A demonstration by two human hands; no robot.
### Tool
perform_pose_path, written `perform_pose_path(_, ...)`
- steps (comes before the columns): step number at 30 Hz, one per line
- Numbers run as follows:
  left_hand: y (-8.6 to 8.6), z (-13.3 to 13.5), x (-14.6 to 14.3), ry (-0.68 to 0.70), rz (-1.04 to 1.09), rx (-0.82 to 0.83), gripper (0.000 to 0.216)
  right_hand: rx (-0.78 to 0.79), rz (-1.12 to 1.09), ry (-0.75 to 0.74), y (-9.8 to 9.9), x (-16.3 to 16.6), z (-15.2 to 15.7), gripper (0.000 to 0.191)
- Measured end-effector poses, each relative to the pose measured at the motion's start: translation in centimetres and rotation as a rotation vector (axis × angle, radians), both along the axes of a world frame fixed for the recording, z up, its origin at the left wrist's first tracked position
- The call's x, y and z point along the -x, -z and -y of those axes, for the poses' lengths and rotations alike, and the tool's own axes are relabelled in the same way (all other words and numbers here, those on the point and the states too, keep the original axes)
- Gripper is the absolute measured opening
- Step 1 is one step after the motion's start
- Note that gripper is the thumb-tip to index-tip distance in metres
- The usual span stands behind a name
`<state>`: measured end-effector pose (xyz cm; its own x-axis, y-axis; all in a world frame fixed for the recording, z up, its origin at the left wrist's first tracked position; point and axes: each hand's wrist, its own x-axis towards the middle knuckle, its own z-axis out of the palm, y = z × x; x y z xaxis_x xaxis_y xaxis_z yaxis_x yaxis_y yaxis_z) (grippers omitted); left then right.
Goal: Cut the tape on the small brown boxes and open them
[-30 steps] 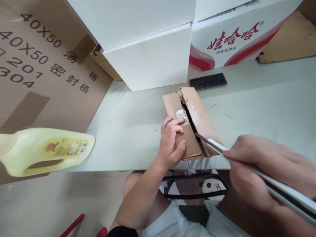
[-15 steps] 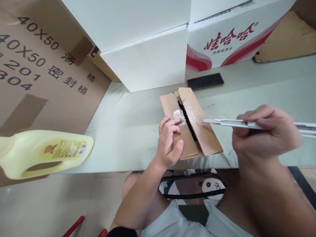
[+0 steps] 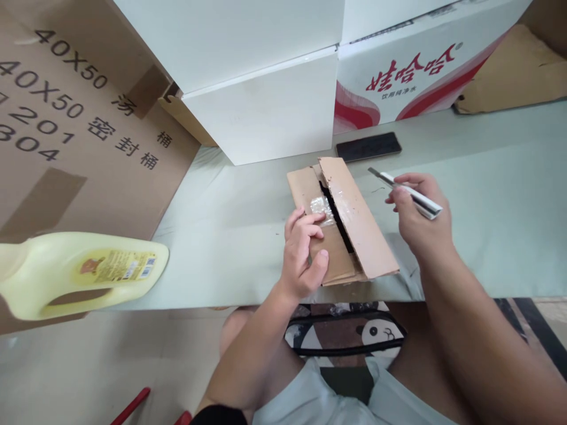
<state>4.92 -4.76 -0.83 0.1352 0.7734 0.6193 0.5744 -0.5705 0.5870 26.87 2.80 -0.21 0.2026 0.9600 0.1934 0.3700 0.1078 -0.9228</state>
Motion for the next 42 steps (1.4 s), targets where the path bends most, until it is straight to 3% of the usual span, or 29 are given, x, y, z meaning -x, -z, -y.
perform_pose_path(2,0.0,0.0,0.0,0.000,0.002,0.005,0.017,0.007,0.111,-0.039,0.7,0.0,0.0,0.025)
perform_pose_path(7,-0.1,0.1,0.1,0.015,0.025,0.020,0.016,0.060,0.533,0.024,1.8,0.3,-0.3,0.031)
perform_pose_path(12,-0.3,0.1,0.0,0.014,0.024,0.017,0.016,0.172,0.587,-0.109,2.5,0.5,-0.5,0.069)
perform_pose_path(17,-0.3,0.1,0.0,0.021,0.037,0.015,0.018,0.208,0.690,-0.166,2.4,0.9,-0.5,0.080)
perform_pose_path(23,-0.2,0.1,0.1,0.020,0.041,0.006,0.017,0.337,0.806,-0.128,2.2,1.2,-0.4,0.084)
perform_pose_path(29,-0.2,0.0,-0.1,0.017,0.047,0.003,0.012,0.507,0.942,-0.189,2.0,0.8,-0.3,0.083)
perform_pose_path(37,-0.2,0.1,0.0,0.008,0.023,0.011,0.012,0.385,0.962,-0.091,3.6,0.0,-0.5,0.056)
perform_pose_path(42,-0.2,0.1,0.0,0.012,0.030,0.010,0.012,0.350,0.872,-0.076,4.4,-0.1,-0.6,0.055)
